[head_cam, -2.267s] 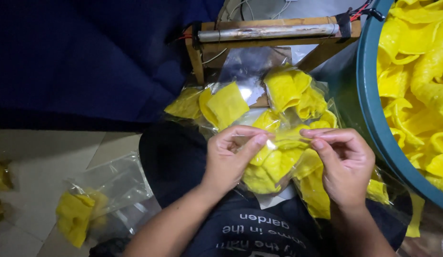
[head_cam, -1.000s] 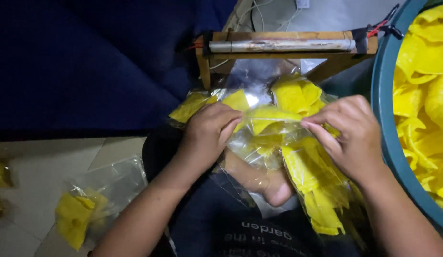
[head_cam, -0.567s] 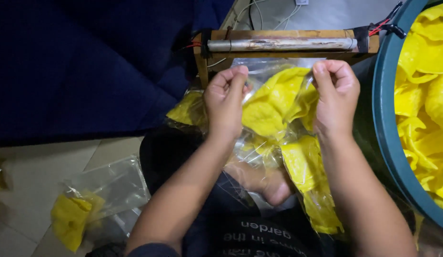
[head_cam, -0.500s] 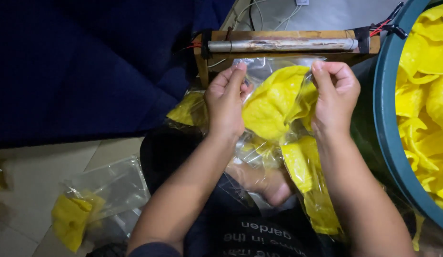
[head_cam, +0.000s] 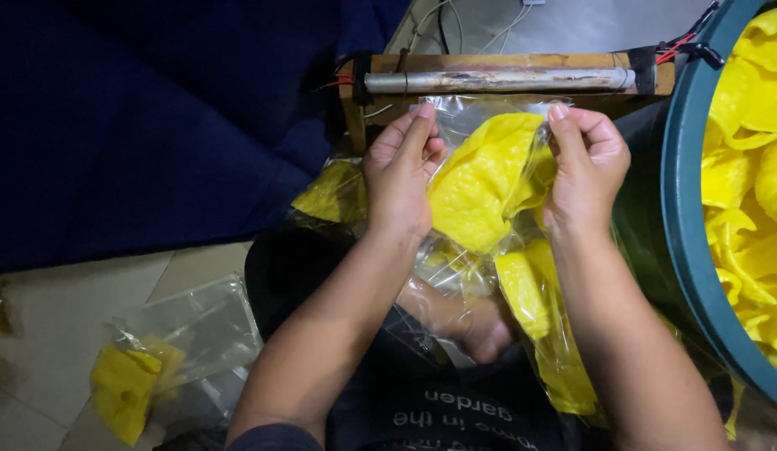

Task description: Packing individual yellow snacks into plastic bags and sealing them with a heat sealer.

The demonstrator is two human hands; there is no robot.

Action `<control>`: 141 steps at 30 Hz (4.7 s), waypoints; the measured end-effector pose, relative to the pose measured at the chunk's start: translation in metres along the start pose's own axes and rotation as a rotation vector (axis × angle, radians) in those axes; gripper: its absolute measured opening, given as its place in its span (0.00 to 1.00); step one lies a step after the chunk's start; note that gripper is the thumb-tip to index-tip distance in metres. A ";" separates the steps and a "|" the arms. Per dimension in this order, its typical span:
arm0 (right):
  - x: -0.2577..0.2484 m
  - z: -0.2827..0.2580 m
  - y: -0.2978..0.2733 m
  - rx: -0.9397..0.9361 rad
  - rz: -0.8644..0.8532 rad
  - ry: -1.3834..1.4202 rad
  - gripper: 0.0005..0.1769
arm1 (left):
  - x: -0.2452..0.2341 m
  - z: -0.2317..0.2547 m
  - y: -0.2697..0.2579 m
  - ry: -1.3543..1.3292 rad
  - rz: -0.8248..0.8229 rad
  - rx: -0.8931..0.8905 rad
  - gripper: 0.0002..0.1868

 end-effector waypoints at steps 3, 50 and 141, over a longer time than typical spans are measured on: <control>-0.001 0.002 0.002 -0.012 -0.010 -0.008 0.06 | 0.001 0.001 0.000 -0.003 -0.002 -0.004 0.08; -0.009 0.009 0.002 -0.015 -0.045 0.035 0.08 | -0.006 -0.002 0.016 0.009 -0.036 -0.037 0.11; -0.181 -0.132 -0.142 -0.566 -0.364 -0.547 0.09 | -0.023 -0.009 -0.194 0.963 -0.387 0.363 0.04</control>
Point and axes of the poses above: each hand's wrist, its own y-axis towards the middle knuckle, its own x-axis out of the palm, z = x × y, the point moved 3 cm from there along y, towards the middle knuckle, and after that the axes turned 15 degrees about -x, right-handed, at the moved point
